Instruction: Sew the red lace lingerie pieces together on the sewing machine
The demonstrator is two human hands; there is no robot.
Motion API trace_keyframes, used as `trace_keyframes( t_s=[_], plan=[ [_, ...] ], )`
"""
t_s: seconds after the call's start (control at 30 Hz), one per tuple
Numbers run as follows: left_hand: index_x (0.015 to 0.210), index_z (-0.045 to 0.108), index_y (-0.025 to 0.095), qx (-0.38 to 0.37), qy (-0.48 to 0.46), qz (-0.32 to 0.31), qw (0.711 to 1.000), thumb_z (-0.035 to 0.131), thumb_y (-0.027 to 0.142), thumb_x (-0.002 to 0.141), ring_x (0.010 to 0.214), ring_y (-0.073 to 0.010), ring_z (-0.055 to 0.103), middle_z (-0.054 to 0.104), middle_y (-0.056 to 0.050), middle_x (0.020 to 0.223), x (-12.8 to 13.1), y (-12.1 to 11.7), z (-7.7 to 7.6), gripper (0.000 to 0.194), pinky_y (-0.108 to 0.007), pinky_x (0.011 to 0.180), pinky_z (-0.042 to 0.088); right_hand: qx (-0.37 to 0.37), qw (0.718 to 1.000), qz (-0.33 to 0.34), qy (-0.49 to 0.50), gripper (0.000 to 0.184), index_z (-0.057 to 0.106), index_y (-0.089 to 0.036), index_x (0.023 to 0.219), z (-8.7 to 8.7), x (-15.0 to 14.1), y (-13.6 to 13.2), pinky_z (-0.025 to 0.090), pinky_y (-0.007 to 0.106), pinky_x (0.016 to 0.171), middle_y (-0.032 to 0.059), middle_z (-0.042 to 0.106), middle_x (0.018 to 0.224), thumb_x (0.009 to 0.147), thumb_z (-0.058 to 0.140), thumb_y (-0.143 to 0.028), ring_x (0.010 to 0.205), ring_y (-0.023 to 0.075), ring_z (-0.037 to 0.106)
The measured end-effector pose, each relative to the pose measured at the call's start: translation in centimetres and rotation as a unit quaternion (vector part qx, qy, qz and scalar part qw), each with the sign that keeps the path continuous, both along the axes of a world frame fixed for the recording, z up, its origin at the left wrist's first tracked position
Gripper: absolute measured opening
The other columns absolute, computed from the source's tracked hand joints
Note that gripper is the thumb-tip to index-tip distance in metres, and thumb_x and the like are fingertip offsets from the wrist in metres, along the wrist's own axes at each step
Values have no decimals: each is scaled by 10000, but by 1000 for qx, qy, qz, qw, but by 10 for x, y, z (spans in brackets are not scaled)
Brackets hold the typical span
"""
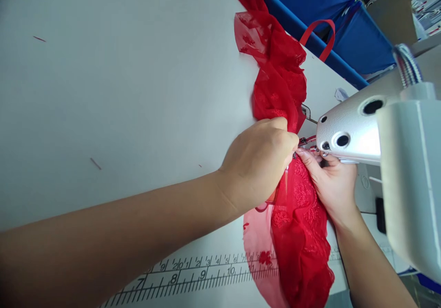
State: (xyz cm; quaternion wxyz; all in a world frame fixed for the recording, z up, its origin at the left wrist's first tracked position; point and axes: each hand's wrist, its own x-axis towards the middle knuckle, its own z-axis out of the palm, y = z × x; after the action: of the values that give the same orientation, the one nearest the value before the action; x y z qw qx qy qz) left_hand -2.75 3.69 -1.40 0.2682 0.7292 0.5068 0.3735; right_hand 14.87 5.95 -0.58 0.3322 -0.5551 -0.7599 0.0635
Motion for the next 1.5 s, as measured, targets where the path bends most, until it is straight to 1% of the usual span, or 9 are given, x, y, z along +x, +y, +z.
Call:
trace_keyframes(
  t_s=[0.2,0.6,0.87,1.07,1.23,1.5],
  plan=[
    [894,716,186,-3,2,2,1000,525,41,818,821,-190,568,527,-44,779,1,0,0,251,-288,645,415,0,1000,2,-29,200,647,-261,563,0,0,0,496,317,575,-33,650,560,706,720,-379,550,163,574],
    [878,711,189,5,1,15,1000,510,52,835,799,-181,556,537,-46,791,1,-1,-1,247,-284,643,409,0,999,2,-35,233,624,-254,543,2,0,1,466,330,547,-30,606,519,701,716,-398,526,168,539],
    [871,711,186,0,5,9,1000,486,27,822,802,-185,562,564,-52,808,0,0,1,279,-286,644,417,0,1000,4,-29,201,653,-251,563,0,3,1,476,321,578,-27,641,548,708,724,-370,543,162,559],
    [881,723,184,-11,6,-2,1000,506,4,786,814,-191,570,561,-54,791,0,0,2,297,-285,631,410,0,999,-2,-37,194,647,-263,571,0,3,1,487,344,585,-29,643,549,699,719,-391,544,180,572],
    [869,722,182,-2,10,3,1000,518,9,804,797,-187,570,561,-53,789,0,0,2,275,-283,627,405,1,999,-1,-35,193,654,-259,577,0,4,1,487,340,593,-24,646,558,702,722,-389,555,179,573],
    [882,720,185,-11,17,-4,1000,532,24,813,803,-194,566,534,-42,767,0,0,2,257,-286,620,391,-2,999,5,-34,184,648,-258,576,0,4,1,490,336,600,-28,640,558,704,723,-367,552,171,564]
  ],
)
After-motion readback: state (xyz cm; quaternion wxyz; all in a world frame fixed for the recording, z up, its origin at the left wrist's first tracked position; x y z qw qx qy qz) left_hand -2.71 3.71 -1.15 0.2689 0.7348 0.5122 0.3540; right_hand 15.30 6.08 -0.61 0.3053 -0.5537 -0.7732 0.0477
